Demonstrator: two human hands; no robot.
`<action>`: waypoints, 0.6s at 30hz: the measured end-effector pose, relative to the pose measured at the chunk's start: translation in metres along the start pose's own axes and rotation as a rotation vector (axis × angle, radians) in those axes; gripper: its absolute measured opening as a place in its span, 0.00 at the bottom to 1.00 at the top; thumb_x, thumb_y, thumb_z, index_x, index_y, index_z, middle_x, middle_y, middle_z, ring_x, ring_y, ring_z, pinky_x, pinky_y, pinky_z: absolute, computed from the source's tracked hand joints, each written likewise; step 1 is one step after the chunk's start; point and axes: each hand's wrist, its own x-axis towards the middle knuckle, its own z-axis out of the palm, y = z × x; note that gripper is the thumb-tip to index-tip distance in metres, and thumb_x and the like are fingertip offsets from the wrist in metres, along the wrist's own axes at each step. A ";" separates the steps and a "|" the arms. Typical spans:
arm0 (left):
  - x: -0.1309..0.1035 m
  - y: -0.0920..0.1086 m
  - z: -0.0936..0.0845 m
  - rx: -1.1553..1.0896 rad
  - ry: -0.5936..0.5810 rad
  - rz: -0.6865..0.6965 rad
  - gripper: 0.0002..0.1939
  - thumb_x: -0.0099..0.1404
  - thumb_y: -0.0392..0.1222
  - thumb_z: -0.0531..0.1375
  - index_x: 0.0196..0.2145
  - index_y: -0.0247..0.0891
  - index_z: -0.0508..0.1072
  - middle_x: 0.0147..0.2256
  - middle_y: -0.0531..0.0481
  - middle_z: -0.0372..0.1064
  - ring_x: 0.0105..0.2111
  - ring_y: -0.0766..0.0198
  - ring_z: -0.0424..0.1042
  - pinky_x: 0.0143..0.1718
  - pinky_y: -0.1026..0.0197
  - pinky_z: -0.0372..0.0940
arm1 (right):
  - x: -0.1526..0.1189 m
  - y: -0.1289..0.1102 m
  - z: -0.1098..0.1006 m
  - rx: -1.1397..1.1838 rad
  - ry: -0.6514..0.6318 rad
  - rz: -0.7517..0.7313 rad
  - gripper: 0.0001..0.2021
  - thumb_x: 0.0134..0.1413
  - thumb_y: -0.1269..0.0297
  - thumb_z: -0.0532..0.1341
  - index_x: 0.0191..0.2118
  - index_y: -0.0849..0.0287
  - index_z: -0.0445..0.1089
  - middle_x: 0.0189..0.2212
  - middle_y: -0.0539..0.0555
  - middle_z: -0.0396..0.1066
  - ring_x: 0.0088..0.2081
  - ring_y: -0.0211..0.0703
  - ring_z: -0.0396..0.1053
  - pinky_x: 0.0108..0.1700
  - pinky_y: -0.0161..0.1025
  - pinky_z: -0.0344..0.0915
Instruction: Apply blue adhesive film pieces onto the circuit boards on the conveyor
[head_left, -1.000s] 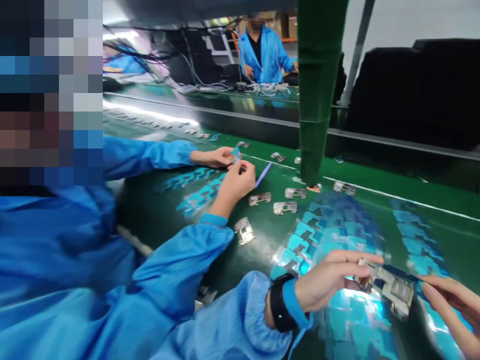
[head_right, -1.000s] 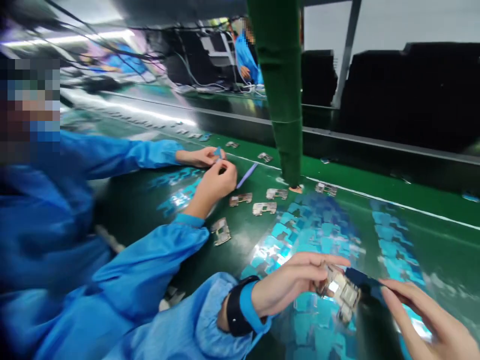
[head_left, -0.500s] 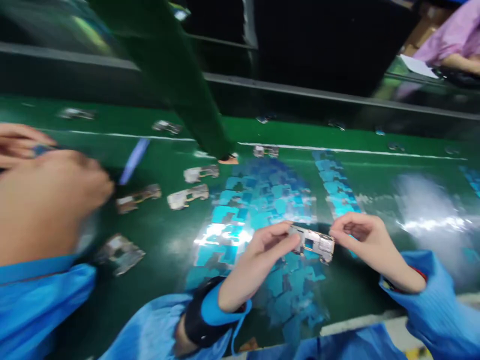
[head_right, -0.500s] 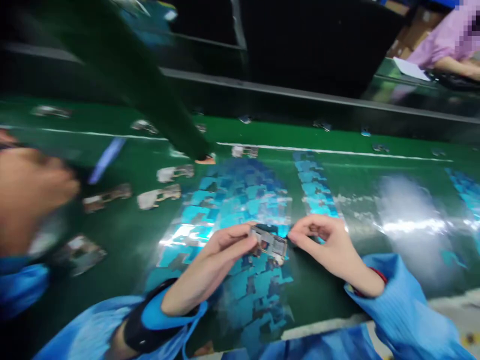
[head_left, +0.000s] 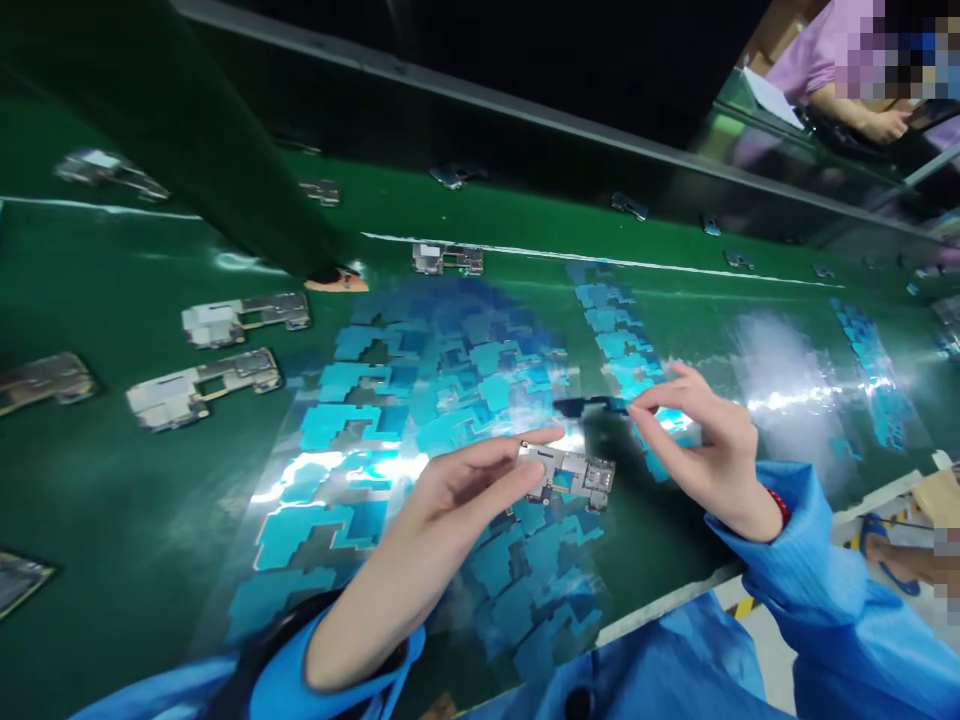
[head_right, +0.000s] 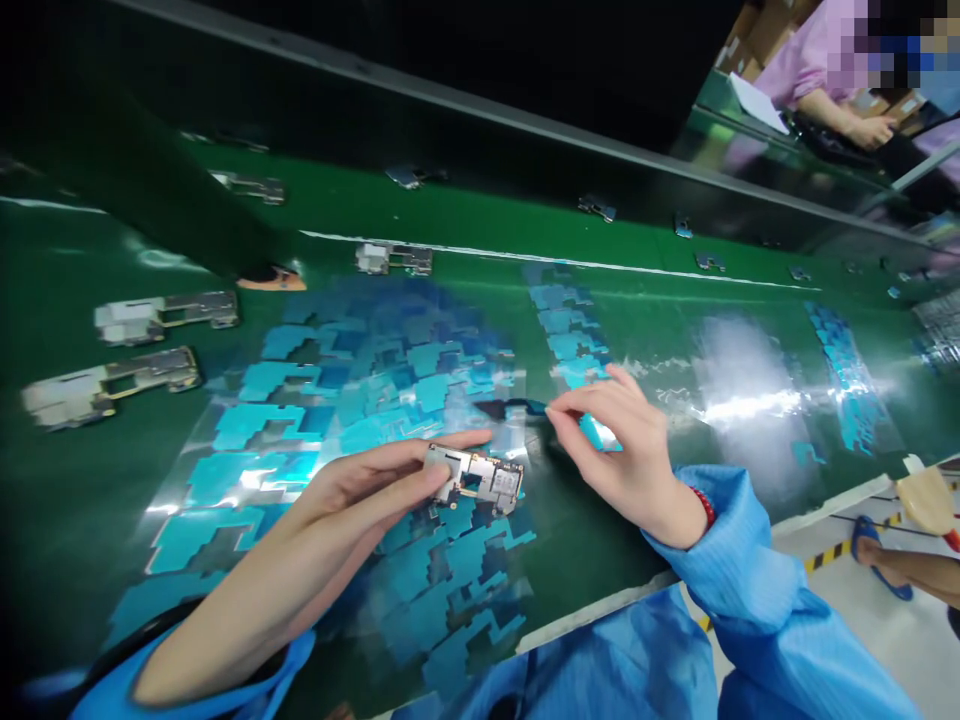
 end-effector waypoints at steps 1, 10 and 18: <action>0.000 0.001 0.001 0.005 0.024 -0.010 0.09 0.54 0.50 0.69 0.27 0.43 0.80 0.40 0.51 0.75 0.40 0.61 0.71 0.40 0.67 0.66 | -0.001 0.000 -0.001 -0.019 0.041 -0.010 0.04 0.55 0.70 0.63 0.30 0.55 0.72 0.28 0.48 0.75 0.29 0.39 0.71 0.60 0.55 0.59; 0.003 -0.007 0.005 -0.138 0.170 0.036 0.18 0.48 0.46 0.73 0.38 0.44 0.81 0.27 0.53 0.77 0.29 0.64 0.75 0.31 0.67 0.73 | 0.001 -0.005 -0.001 0.469 -0.059 0.388 0.05 0.50 0.62 0.68 0.30 0.55 0.74 0.28 0.49 0.75 0.31 0.38 0.72 0.37 0.38 0.72; -0.006 0.002 0.011 -0.186 0.189 0.063 0.15 0.50 0.42 0.71 0.38 0.46 0.81 0.22 0.59 0.72 0.24 0.68 0.74 0.33 0.64 0.77 | 0.000 -0.004 0.006 0.619 -0.156 0.484 0.05 0.47 0.64 0.70 0.28 0.56 0.74 0.25 0.47 0.74 0.28 0.34 0.72 0.34 0.33 0.72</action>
